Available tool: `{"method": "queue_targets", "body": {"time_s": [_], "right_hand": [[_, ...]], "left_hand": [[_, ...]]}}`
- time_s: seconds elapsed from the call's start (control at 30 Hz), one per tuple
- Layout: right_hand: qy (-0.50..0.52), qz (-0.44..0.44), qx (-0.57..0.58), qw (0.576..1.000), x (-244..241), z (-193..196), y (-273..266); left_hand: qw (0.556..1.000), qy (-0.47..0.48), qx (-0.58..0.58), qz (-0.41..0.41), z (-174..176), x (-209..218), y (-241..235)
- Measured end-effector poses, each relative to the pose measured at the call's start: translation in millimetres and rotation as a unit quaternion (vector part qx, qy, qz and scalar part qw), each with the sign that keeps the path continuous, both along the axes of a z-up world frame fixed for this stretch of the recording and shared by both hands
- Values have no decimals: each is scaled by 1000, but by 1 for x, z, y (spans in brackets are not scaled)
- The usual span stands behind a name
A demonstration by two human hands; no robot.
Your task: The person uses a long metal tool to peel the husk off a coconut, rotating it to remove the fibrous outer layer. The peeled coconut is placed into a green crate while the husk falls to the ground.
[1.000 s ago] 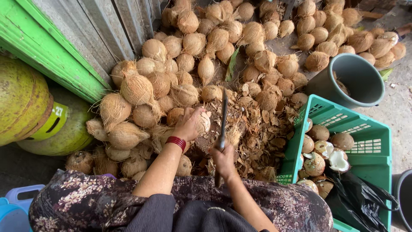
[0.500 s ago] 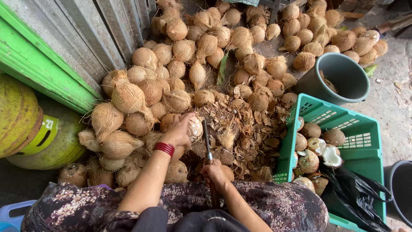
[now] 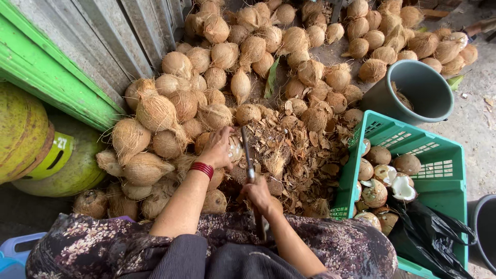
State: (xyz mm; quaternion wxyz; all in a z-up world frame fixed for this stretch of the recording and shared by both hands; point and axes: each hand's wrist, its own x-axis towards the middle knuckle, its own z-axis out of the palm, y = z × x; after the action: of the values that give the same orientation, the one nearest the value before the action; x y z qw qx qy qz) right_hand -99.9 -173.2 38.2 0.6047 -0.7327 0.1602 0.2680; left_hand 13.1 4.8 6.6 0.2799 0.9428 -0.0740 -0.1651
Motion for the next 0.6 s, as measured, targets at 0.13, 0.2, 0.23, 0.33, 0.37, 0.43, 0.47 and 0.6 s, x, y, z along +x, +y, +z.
{"method": "queue_targets", "body": {"time_s": [0.13, 0.2, 0.23, 0.33, 0.37, 0.43, 0.47, 0.6], "right_hand": [[96, 63, -74, 991, 2, 6, -1], [-23, 34, -38, 998, 1, 5, -7], [-83, 18, -20, 996, 2, 4, -9], [-286, 32, -50, 956, 1, -5, -8], [-191, 27, -32, 981, 5, -10, -4], [6, 13, 1, 1000, 6, -18, 5], [32, -13, 6, 999, 5, -21, 4], [62, -53, 10, 997, 8, -19, -10]], "left_hand": [[1000, 13, 4, 9, 3, -3, -2], [1000, 1, 17, -1, 2, -4, -2], [1000, -6, 23, -7, 1, -3, -3], [998, 21, 48, 22, 4, -4, -8], [998, 18, 60, 18, 7, -1, -8], [997, 14, 81, 9, 9, -2, -11], [997, 3, 77, 10, 9, -5, -12], [998, 11, 51, 20, 11, -3, -7]]}}
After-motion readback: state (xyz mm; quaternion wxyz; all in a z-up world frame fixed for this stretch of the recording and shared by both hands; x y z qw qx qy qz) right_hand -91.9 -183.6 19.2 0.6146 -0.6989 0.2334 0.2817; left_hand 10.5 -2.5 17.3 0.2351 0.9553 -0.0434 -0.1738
